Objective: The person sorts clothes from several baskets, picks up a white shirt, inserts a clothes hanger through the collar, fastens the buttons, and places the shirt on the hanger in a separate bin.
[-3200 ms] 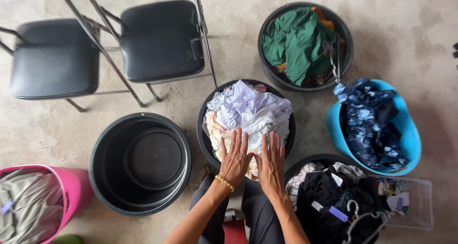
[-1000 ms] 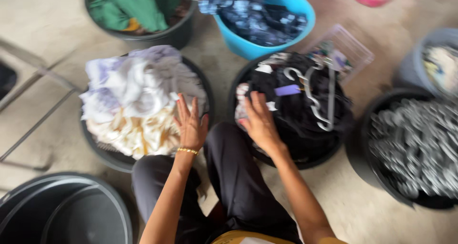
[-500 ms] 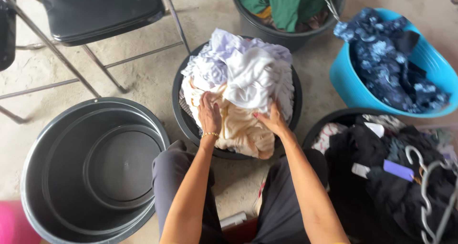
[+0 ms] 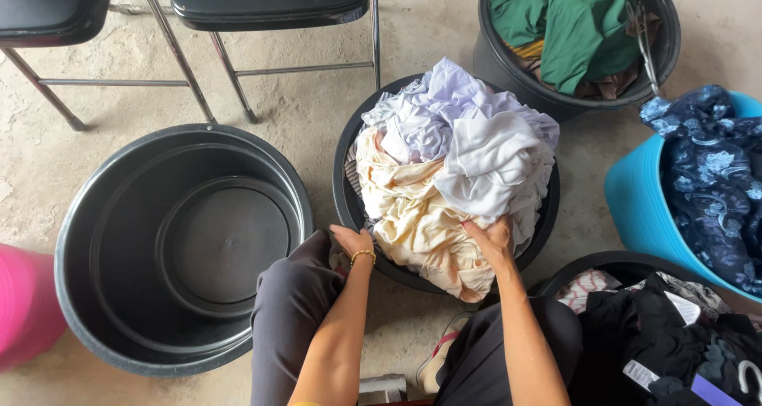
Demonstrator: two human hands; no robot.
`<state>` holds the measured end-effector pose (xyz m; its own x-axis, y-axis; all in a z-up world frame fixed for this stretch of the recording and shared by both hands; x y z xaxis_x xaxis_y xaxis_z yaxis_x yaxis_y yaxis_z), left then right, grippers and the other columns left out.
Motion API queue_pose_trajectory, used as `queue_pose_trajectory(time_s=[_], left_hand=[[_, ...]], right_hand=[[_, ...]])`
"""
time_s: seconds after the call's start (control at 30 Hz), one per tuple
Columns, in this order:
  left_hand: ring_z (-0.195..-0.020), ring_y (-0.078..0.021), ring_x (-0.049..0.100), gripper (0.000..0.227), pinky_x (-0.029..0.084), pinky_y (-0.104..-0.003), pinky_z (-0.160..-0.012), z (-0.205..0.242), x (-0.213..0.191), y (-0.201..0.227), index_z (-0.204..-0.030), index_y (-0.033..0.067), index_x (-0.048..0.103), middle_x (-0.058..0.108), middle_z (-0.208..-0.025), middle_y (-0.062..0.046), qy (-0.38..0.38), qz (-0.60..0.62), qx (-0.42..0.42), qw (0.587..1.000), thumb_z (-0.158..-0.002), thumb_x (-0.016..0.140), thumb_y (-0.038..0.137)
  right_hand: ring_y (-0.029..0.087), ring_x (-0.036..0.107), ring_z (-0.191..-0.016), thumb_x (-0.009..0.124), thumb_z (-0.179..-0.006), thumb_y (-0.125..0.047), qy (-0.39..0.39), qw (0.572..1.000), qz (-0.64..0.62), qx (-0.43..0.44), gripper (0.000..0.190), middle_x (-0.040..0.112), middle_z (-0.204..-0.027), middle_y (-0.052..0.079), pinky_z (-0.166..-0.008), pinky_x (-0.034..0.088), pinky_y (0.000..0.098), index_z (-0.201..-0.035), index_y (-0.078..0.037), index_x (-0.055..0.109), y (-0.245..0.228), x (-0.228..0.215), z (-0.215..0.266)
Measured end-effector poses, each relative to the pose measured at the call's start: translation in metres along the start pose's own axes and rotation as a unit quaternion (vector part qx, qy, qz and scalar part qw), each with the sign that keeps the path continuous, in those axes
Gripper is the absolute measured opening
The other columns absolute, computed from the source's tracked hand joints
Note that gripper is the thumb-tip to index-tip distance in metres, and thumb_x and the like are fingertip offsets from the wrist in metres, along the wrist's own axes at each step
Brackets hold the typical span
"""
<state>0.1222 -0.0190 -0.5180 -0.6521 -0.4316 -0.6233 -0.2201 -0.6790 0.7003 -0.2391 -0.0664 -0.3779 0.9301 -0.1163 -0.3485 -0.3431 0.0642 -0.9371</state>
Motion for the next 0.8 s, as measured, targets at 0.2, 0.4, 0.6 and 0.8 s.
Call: queue_pose_trajectory(time_s=[0.2, 0.4, 0.6, 0.8], left_hand=[[-0.109, -0.0535, 0.062, 0.055, 0.051, -0.052, -0.096, -0.018, 0.029, -0.044, -0.124, -0.0052, 0.039, 0.063, -0.114, -0.038, -0.1, 0.01, -0.024, 0.995, -0.082, 0.072, 0.009], [-0.135, -0.0487, 0.044, 0.081, 0.036, -0.046, -0.113, 0.051, 0.007, -0.061, -0.141, -0.0097, 0.035, 0.044, -0.145, -0.037, -0.072, 0.001, -0.021, 0.997, -0.076, 0.077, 0.017], [-0.141, -0.0507, 0.035, 0.096, 0.033, -0.049, -0.116, 0.08, 0.0, -0.081, -0.149, -0.0082, 0.024, 0.031, -0.15, -0.038, -0.146, -0.036, -0.081, 0.985, -0.073, 0.08, 0.01], [-0.146, -0.0528, 0.025, 0.111, 0.03, -0.052, -0.119, 0.093, -0.025, 0.041, -0.157, -0.0068, 0.012, 0.017, -0.155, -0.04, -0.104, 0.02, 0.245, 0.964, -0.07, 0.082, 0.004]], right_hand=[[0.027, 0.068, -0.101, 0.084, -0.07, -0.017, -0.003, 0.995, 0.072, -0.063, 0.061, 0.07, -0.113, 0.016, -0.087, 0.054, 0.0365, -0.123, 0.004, 0.062, -0.014, -0.004, 0.006], [0.024, 0.07, -0.098, 0.083, -0.066, -0.016, -0.061, 0.989, 0.127, -0.042, 0.052, 0.072, -0.107, 0.014, -0.086, 0.055, 0.035, -0.113, 0.003, 0.069, -0.009, -0.013, 0.003], [0.031, 0.068, -0.11, 0.086, -0.066, -0.022, -0.079, 0.981, 0.177, -0.002, 0.064, 0.071, -0.118, 0.021, -0.093, 0.053, 0.0397, -0.122, 0.001, 0.065, -0.007, -0.022, 0.013], [0.044, 0.043, -0.139, 0.084, -0.079, -0.017, 0.025, 0.967, 0.244, -0.067, 0.099, 0.043, -0.152, 0.031, -0.112, 0.04, 0.0469, -0.158, 0.001, 0.027, -0.041, -0.033, 0.042]])
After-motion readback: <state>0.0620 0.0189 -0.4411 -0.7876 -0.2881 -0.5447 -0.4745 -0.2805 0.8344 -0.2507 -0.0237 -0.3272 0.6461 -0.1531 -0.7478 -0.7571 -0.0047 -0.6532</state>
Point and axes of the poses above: each hand's wrist, its own z-axis away from the middle knuckle, its own x-axis out of the palm, y = z × x, the point moved 8 cm from there along -z, towards the middle knuckle
